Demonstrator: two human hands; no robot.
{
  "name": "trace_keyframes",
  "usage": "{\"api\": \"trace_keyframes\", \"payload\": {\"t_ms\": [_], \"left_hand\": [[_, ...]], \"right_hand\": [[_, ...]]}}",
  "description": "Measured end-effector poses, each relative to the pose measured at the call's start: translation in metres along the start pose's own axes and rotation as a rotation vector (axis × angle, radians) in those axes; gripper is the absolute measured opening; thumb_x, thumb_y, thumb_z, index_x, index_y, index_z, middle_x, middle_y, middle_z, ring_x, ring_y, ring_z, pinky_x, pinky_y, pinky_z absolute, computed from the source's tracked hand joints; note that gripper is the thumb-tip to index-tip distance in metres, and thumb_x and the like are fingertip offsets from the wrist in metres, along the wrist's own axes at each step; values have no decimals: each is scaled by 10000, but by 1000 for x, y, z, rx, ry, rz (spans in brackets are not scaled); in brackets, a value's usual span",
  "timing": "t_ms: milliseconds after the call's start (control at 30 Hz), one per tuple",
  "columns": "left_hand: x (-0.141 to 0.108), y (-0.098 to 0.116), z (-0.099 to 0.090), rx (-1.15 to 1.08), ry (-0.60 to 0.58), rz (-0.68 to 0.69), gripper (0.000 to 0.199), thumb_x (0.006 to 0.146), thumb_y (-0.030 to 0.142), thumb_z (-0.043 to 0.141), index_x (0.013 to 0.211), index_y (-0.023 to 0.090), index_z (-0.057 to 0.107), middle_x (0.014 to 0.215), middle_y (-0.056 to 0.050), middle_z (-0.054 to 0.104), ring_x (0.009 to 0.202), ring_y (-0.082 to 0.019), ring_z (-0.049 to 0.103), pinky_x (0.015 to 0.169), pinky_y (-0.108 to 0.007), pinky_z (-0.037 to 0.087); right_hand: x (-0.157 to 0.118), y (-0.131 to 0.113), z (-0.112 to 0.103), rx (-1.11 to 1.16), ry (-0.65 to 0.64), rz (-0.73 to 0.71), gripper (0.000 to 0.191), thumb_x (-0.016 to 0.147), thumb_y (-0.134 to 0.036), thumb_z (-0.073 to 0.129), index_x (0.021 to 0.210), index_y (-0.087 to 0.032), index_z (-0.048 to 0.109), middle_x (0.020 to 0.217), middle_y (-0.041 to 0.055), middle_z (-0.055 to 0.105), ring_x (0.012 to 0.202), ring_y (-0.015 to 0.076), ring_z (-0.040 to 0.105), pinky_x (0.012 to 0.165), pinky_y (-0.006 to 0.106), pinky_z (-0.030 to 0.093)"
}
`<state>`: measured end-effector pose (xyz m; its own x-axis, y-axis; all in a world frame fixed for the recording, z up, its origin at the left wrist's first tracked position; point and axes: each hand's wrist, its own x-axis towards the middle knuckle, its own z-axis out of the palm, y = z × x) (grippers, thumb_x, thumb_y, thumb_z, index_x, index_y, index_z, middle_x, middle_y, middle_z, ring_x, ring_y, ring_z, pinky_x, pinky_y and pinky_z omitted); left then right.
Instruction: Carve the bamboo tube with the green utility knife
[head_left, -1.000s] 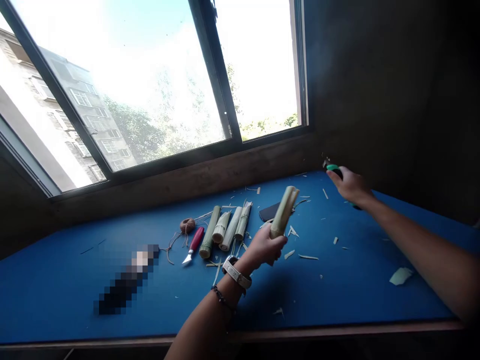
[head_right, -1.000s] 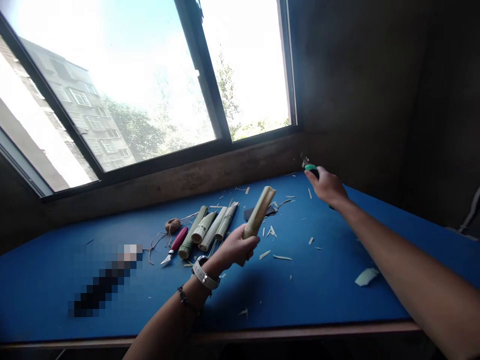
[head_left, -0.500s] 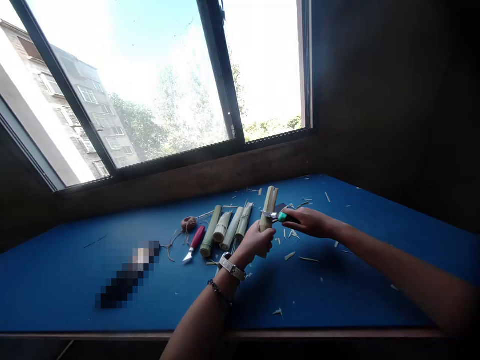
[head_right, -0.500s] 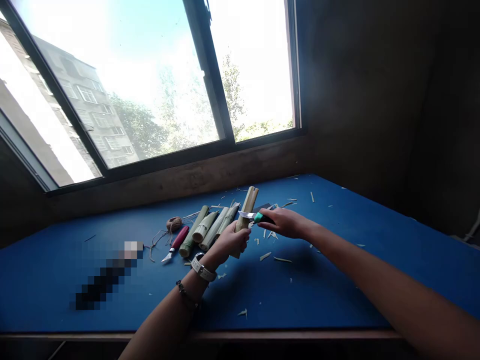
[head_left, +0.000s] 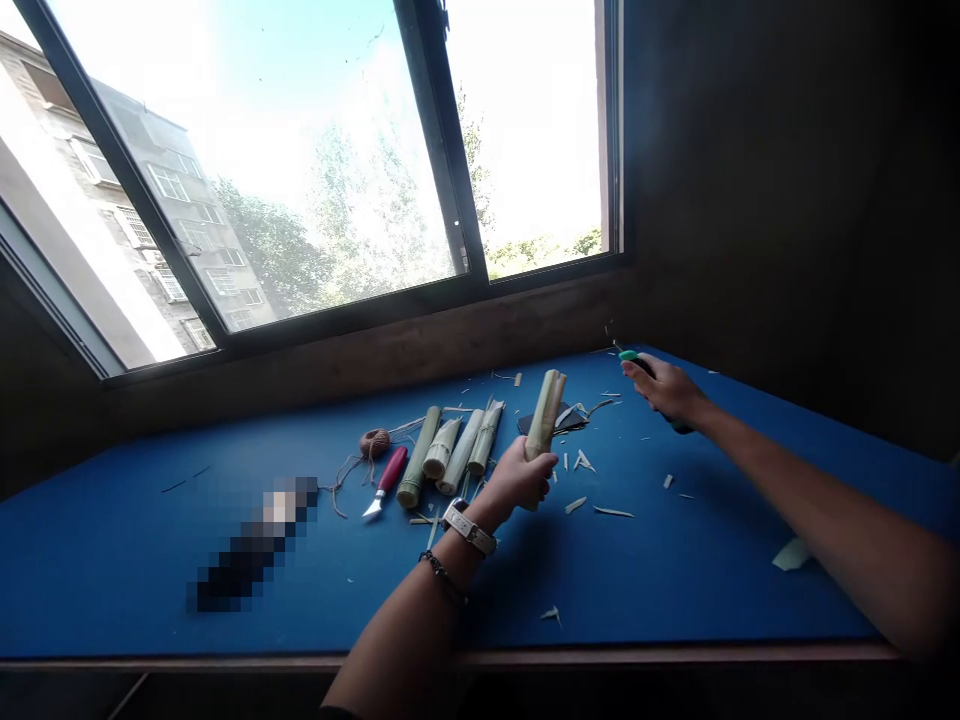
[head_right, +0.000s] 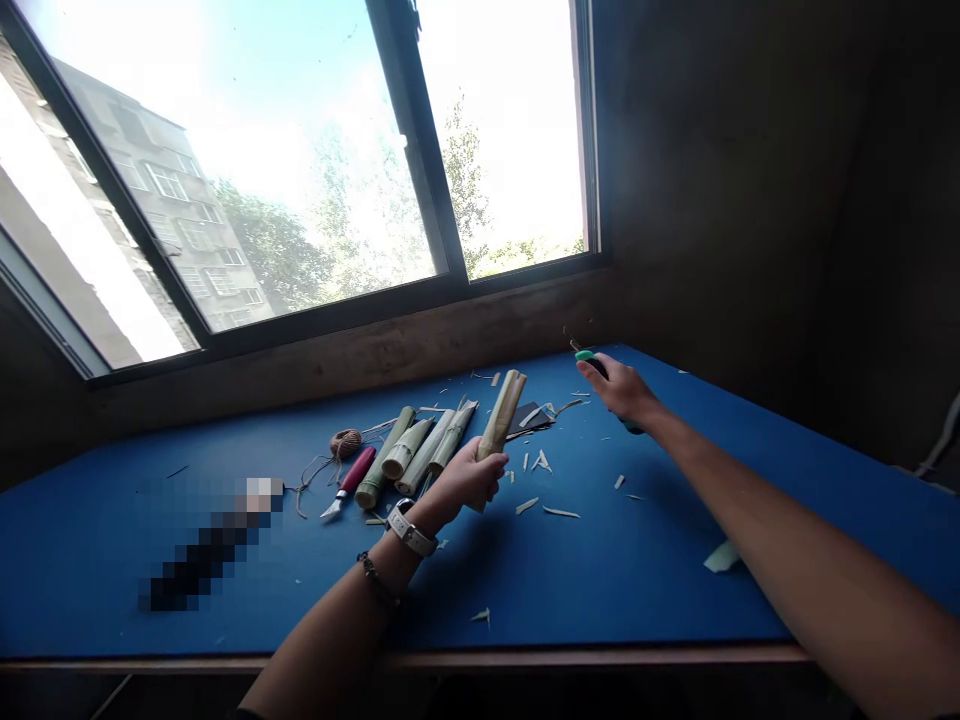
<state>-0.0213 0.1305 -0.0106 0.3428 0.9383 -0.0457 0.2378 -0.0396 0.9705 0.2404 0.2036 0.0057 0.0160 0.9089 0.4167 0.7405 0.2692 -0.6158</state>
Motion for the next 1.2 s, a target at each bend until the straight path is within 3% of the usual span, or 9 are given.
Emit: {"api": "trace_keyframes", "payload": {"t_ms": [100, 200, 400, 533, 767, 867, 1000, 1100, 1200], "left_hand": [[3, -3, -12, -63, 17, 11, 262, 786, 363, 537, 902, 169, 405, 715, 17, 491, 487, -51, 476, 442, -171, 415], [-1, -1, -16, -114, 3, 46, 281, 786, 369, 556, 946, 172, 436, 783, 1, 507, 538, -57, 524, 495, -176, 434], [-3, 0, -13, -176, -36, 84, 313, 789, 414, 543, 980, 189, 438, 768, 14, 492, 518, -46, 501, 481, -168, 426], [0, -1, -13, -120, -5, 113, 270, 798, 396, 520, 936, 186, 421, 698, 38, 464, 459, -41, 454, 414, -156, 401], [-4, 3, -7, 18, 39, 116, 230, 805, 370, 501, 877, 175, 405, 666, 40, 464, 447, -41, 456, 392, -147, 400], [-10, 5, 1, 73, -38, 97, 262, 783, 369, 535, 915, 174, 421, 638, 51, 459, 427, -48, 451, 360, -143, 370], [-7, 5, 9, 40, -138, 164, 315, 771, 412, 549, 940, 175, 430, 635, 53, 466, 414, -45, 446, 347, -137, 348], [0, 0, 3, 22, 17, 125, 280, 789, 421, 511, 879, 177, 407, 639, 52, 452, 417, -39, 433, 358, -139, 363], [5, -5, -6, -13, 75, 71, 279, 790, 426, 509, 847, 179, 392, 662, 45, 453, 432, -36, 434, 372, -143, 374]], "right_hand": [[-11, -23, 11, 40, -173, -224, 525, 837, -624, 297, 1018, -182, 514, 643, 32, 578, 509, 159, 527, 464, 262, 377], [-24, -45, 27, -110, -280, -419, 443, 859, -576, 321, 983, -205, 527, 768, 54, 631, 619, 179, 572, 506, 258, 370], [-42, -62, 38, -258, -281, -529, 481, 894, -545, 255, 1203, -206, 403, 791, 64, 653, 605, 195, 598, 484, 244, 332], [-43, -62, 38, -410, -231, -596, 441, 906, -515, 244, 1199, -231, 410, 820, 72, 667, 602, 209, 610, 458, 238, 287], [-24, -47, 35, -496, -175, -484, 398, 906, -492, 248, 1184, -252, 401, 839, 67, 663, 636, 216, 612, 460, 236, 277], [-10, -25, 25, -475, -125, -285, 447, 902, -504, 211, 1198, -247, 425, 803, 76, 660, 631, 222, 606, 458, 241, 285], [2, 4, 3, -462, 74, -40, 575, 877, -561, 196, 1222, -186, 464, 788, 131, 655, 642, 264, 603, 448, 264, 304], [-3, 2, -6, -302, 200, -101, 608, 873, -582, 209, 1236, -157, 450, 787, 122, 652, 627, 239, 601, 459, 262, 342], [-14, -17, 0, -158, 120, -335, 542, 889, -549, 245, 1228, -173, 440, 780, 83, 653, 578, 182, 595, 459, 234, 356]]}}
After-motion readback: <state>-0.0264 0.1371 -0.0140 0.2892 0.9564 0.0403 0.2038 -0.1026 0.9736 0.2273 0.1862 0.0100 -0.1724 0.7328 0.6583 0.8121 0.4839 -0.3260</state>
